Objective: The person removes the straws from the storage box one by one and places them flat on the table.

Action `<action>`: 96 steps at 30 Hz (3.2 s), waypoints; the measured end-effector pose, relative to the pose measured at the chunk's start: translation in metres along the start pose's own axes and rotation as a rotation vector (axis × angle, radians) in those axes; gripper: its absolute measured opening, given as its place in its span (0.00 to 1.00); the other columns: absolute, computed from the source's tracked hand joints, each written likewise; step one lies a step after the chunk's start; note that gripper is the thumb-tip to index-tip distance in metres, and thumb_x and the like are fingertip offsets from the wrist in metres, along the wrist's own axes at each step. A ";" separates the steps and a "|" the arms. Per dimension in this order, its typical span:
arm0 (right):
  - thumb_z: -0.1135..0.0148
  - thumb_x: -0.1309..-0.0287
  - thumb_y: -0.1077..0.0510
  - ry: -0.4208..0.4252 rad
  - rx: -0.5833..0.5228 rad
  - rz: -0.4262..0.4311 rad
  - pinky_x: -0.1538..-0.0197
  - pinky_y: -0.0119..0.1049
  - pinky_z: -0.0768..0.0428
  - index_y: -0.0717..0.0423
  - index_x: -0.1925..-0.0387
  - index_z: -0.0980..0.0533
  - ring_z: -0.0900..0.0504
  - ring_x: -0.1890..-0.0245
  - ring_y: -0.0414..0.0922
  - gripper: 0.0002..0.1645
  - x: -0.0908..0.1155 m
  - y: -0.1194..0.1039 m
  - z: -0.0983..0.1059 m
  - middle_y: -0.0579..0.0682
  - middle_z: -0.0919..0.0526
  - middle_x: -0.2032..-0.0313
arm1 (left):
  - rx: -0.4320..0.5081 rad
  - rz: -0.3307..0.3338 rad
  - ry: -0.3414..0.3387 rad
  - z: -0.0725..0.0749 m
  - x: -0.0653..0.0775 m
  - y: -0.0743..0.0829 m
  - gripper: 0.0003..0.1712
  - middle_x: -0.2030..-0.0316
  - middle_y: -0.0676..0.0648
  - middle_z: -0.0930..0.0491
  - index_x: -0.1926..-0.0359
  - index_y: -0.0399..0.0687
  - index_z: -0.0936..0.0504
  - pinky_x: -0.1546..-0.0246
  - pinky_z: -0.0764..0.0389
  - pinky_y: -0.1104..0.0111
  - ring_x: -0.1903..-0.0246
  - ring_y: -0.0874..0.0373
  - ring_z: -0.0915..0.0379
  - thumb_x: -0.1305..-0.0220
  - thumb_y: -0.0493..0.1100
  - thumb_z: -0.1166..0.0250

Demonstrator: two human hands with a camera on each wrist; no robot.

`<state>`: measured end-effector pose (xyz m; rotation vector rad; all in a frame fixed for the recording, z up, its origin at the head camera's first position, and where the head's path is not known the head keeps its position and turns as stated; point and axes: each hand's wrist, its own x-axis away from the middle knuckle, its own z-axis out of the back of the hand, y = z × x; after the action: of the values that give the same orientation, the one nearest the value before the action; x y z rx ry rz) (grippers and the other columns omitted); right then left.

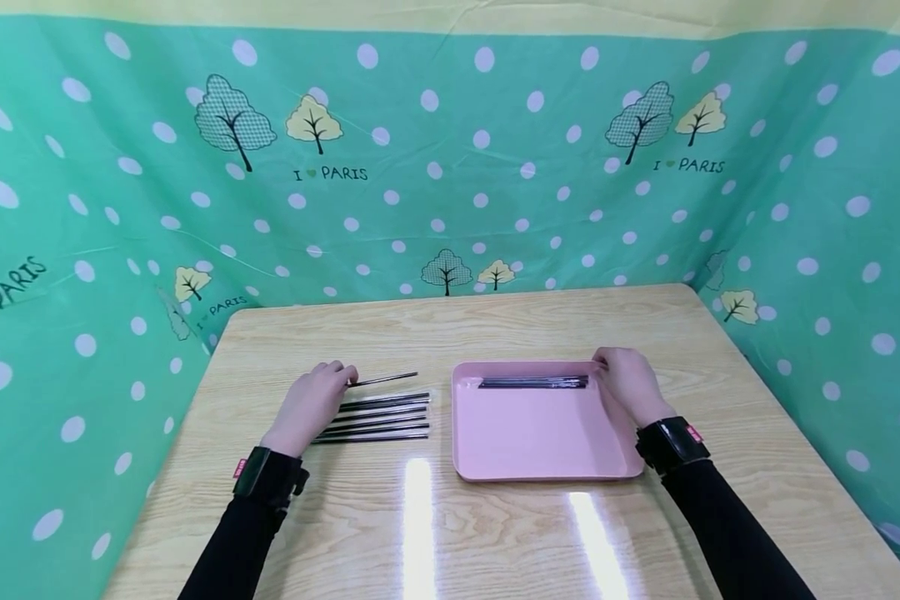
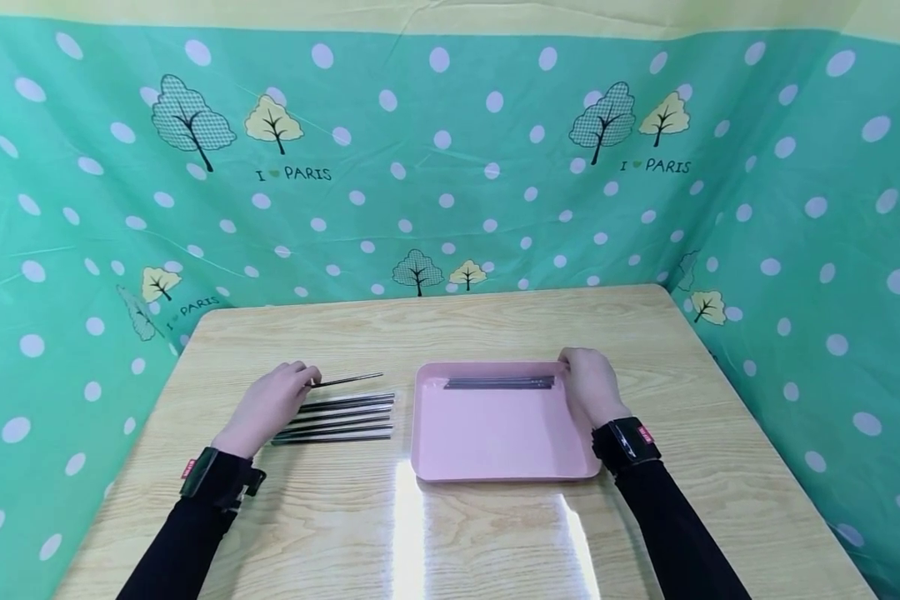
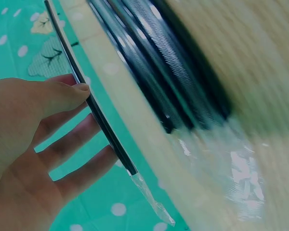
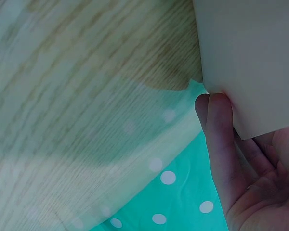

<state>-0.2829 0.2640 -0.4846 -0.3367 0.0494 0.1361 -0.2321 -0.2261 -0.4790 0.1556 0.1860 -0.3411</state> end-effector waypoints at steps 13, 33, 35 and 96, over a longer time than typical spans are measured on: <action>0.39 0.34 0.67 0.013 0.003 -0.007 0.53 0.54 0.17 0.65 0.61 0.17 0.14 0.59 0.60 0.06 0.001 0.001 0.000 0.63 0.12 0.63 | 0.088 -0.019 -0.044 -0.013 -0.001 0.004 0.08 0.66 0.47 0.18 0.58 0.46 0.15 0.66 0.19 0.61 0.66 0.52 0.22 0.35 0.30 0.34; 0.38 0.33 0.65 0.005 0.013 -0.026 0.54 0.52 0.16 0.62 0.62 0.16 0.13 0.60 0.57 0.06 0.005 0.000 -0.005 0.59 0.12 0.63 | 0.071 -0.021 -0.067 -0.022 0.000 0.008 0.08 0.66 0.47 0.18 0.60 0.47 0.16 0.66 0.19 0.60 0.66 0.53 0.23 0.33 0.31 0.36; 0.38 0.33 0.65 0.014 0.010 -0.018 0.54 0.52 0.16 0.62 0.63 0.16 0.13 0.61 0.57 0.06 0.005 0.001 -0.005 0.59 0.12 0.64 | 0.061 -0.025 -0.060 -0.022 0.000 0.008 0.08 0.67 0.47 0.19 0.60 0.47 0.16 0.67 0.20 0.60 0.66 0.53 0.23 0.33 0.31 0.36; 0.37 0.34 0.65 0.005 0.043 0.007 0.56 0.52 0.16 0.62 0.62 0.15 0.13 0.62 0.57 0.06 0.005 0.005 -0.006 0.60 0.11 0.64 | 0.163 -0.262 -0.158 -0.033 -0.107 0.211 0.14 0.55 0.51 0.17 0.47 0.54 0.18 0.60 0.19 0.71 0.57 0.58 0.18 0.27 0.36 0.42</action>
<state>-0.2790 0.2670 -0.4921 -0.2944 0.0585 0.1412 -0.2630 0.0107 -0.4639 0.2654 0.0211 -0.6280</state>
